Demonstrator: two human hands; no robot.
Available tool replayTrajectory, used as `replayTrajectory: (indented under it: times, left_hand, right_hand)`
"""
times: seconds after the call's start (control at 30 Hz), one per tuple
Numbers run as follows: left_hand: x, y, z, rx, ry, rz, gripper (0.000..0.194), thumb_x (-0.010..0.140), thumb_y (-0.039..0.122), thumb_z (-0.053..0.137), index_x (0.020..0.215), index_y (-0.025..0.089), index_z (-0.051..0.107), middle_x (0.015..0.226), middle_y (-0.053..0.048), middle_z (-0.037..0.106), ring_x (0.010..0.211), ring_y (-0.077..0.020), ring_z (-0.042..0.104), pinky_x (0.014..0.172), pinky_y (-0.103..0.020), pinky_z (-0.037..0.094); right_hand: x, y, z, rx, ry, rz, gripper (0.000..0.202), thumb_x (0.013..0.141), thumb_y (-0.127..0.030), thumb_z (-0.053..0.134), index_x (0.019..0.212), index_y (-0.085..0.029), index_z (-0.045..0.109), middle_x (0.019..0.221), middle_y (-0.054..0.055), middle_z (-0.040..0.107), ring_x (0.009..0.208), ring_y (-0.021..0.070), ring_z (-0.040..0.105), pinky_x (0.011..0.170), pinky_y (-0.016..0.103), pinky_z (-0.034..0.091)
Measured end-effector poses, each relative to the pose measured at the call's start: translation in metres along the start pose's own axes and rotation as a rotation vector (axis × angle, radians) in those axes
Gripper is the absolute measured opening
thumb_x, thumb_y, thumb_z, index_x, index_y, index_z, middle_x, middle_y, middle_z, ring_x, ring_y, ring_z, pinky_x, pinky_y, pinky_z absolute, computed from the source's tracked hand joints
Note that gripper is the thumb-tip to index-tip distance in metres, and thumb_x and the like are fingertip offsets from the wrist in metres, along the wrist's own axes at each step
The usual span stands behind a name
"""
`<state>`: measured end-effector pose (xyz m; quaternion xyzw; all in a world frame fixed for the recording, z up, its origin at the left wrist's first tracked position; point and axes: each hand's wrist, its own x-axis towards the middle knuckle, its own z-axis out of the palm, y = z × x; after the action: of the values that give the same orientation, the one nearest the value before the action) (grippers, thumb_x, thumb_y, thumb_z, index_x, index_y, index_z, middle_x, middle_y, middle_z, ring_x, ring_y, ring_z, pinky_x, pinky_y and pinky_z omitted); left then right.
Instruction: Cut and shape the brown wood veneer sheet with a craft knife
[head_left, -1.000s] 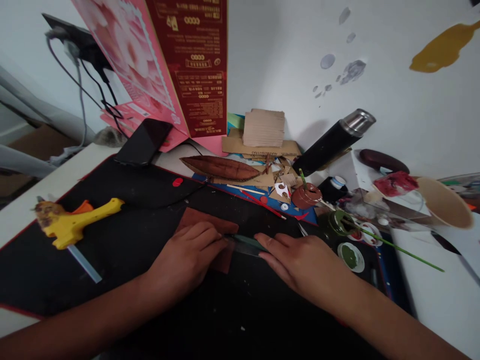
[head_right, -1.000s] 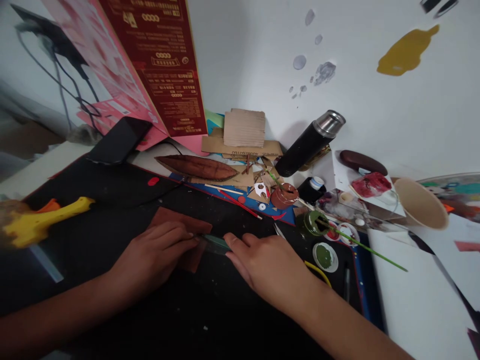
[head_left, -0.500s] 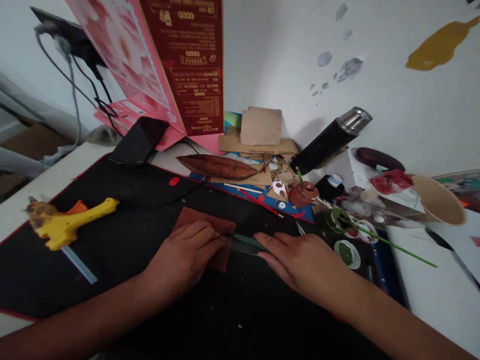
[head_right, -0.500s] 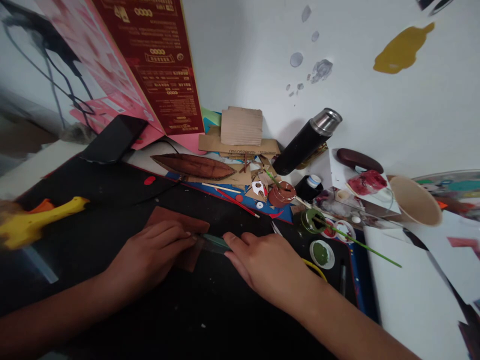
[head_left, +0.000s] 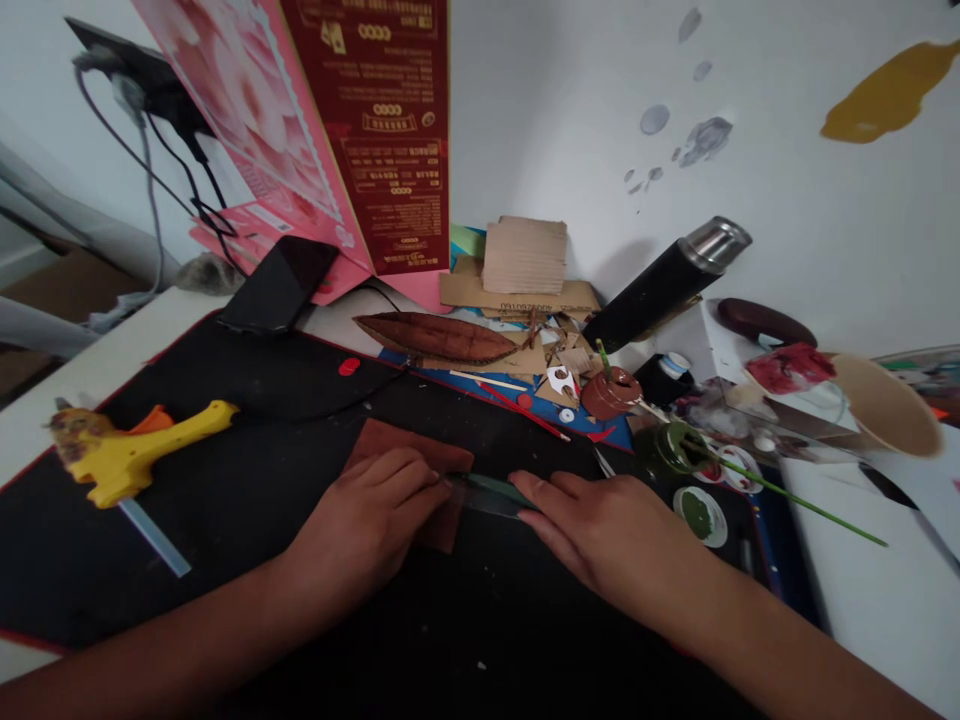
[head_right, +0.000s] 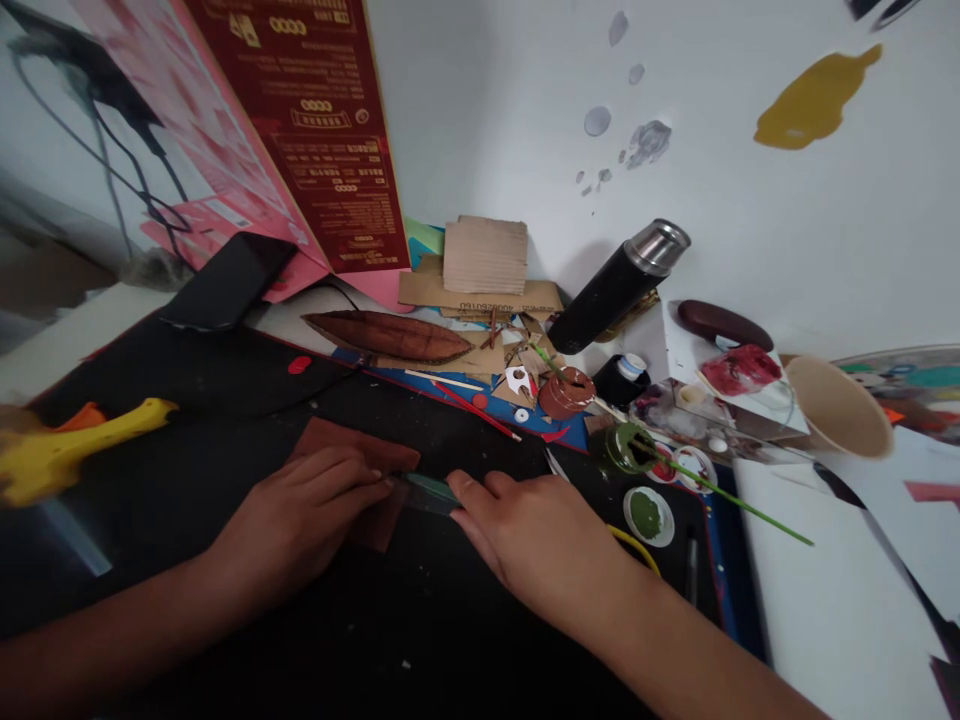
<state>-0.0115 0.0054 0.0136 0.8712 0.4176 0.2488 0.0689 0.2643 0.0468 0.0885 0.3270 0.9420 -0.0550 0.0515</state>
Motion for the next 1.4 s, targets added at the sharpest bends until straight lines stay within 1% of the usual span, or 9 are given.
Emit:
replayTrajectory:
  times: [0.13,0.33,0.53,0.67,0.8,0.9,1.03,1.27,1.4]
  left_hand:
    - [0.001,0.000,0.000,0.003,-0.008,-0.001,0.027,0.096,0.007,0.050,0.107,0.018,0.073,0.094,-0.006,0.071,0.088,-0.0222,0.065,0.076,-0.034,0.056]
    - [0.000,0.000,0.000,-0.002,-0.003,0.002,0.028,0.099,0.008,0.047,0.108,0.017,0.072,0.095,-0.006,0.071,0.088,-0.0236,0.064,0.076,-0.037,0.056]
    - [-0.001,0.000,0.000,0.001,-0.014,0.005,0.028,0.098,0.008,0.050,0.110,0.016,0.073,0.097,-0.007,0.071,0.091,-0.0235,0.065,0.077,-0.037,0.056]
    - [-0.002,-0.001,0.001,0.008,-0.014,0.001,0.030,0.098,0.007,0.048,0.111,0.017,0.073,0.100,-0.007,0.072,0.092,-0.0234,0.066,0.077,-0.036,0.056]
    - [-0.002,0.000,0.001,0.002,-0.008,0.000,0.028,0.100,0.010,0.047,0.110,0.016,0.073,0.098,-0.007,0.072,0.091,-0.0237,0.065,0.077,-0.037,0.056]
    - [-0.001,0.001,0.001,-0.008,-0.001,-0.004,0.029,0.101,0.010,0.046,0.110,0.016,0.072,0.099,-0.007,0.072,0.091,-0.0233,0.065,0.077,-0.037,0.056]
    - [-0.001,0.001,0.001,-0.002,0.002,-0.006,0.030,0.100,0.008,0.045,0.110,0.017,0.072,0.097,-0.006,0.072,0.089,-0.0233,0.065,0.075,-0.037,0.056]
    - [-0.003,-0.001,0.002,-0.001,-0.015,-0.005,0.026,0.101,0.012,0.049,0.112,0.017,0.071,0.100,-0.007,0.072,0.093,-0.0232,0.065,0.079,-0.036,0.056]
    - [-0.003,0.000,0.002,-0.010,-0.007,-0.006,0.025,0.101,0.011,0.048,0.111,0.017,0.071,0.100,-0.007,0.072,0.092,-0.0240,0.065,0.078,-0.037,0.056]
  right_hand:
    - [0.000,0.000,-0.001,0.009,-0.002,0.001,0.037,0.110,-0.035,0.045,0.134,-0.018,0.067,0.086,0.005,0.077,0.058,0.0174,0.069,0.050,0.030,0.037]
    - [0.001,0.000,0.000,0.015,0.033,0.001,0.035,0.109,-0.034,0.046,0.132,-0.018,0.068,0.080,0.003,0.076,0.056,0.0178,0.069,0.050,0.030,0.035]
    - [0.006,0.000,-0.007,-0.027,-0.051,0.009,0.032,0.107,-0.034,0.052,0.132,-0.020,0.067,0.083,0.003,0.076,0.055,0.0169,0.068,0.049,0.030,0.032]
    - [0.009,-0.001,-0.013,-0.040,-0.061,0.012,0.030,0.106,-0.034,0.054,0.129,-0.021,0.068,0.084,0.003,0.076,0.054,0.0173,0.067,0.049,0.030,0.032]
    - [0.010,-0.002,-0.010,-0.046,-0.055,0.013,0.030,0.106,-0.034,0.054,0.129,-0.020,0.069,0.084,0.004,0.076,0.055,0.0188,0.068,0.049,0.031,0.033]
    - [0.007,-0.003,-0.005,-0.033,-0.022,0.006,0.033,0.106,-0.034,0.053,0.132,-0.019,0.067,0.085,0.005,0.077,0.056,0.0197,0.069,0.049,0.031,0.035]
    - [0.004,-0.002,0.001,0.002,0.001,0.005,0.035,0.108,-0.034,0.048,0.134,-0.019,0.067,0.085,0.004,0.077,0.057,0.0184,0.070,0.050,0.029,0.037]
    - [0.002,-0.002,-0.004,-0.027,-0.015,0.008,0.034,0.107,-0.034,0.051,0.133,-0.019,0.067,0.086,0.005,0.078,0.056,0.0199,0.071,0.049,0.031,0.039]
    - [0.001,-0.004,-0.004,-0.025,-0.020,0.018,0.035,0.107,-0.034,0.053,0.135,-0.019,0.067,0.087,0.005,0.078,0.057,0.0196,0.072,0.050,0.030,0.041]
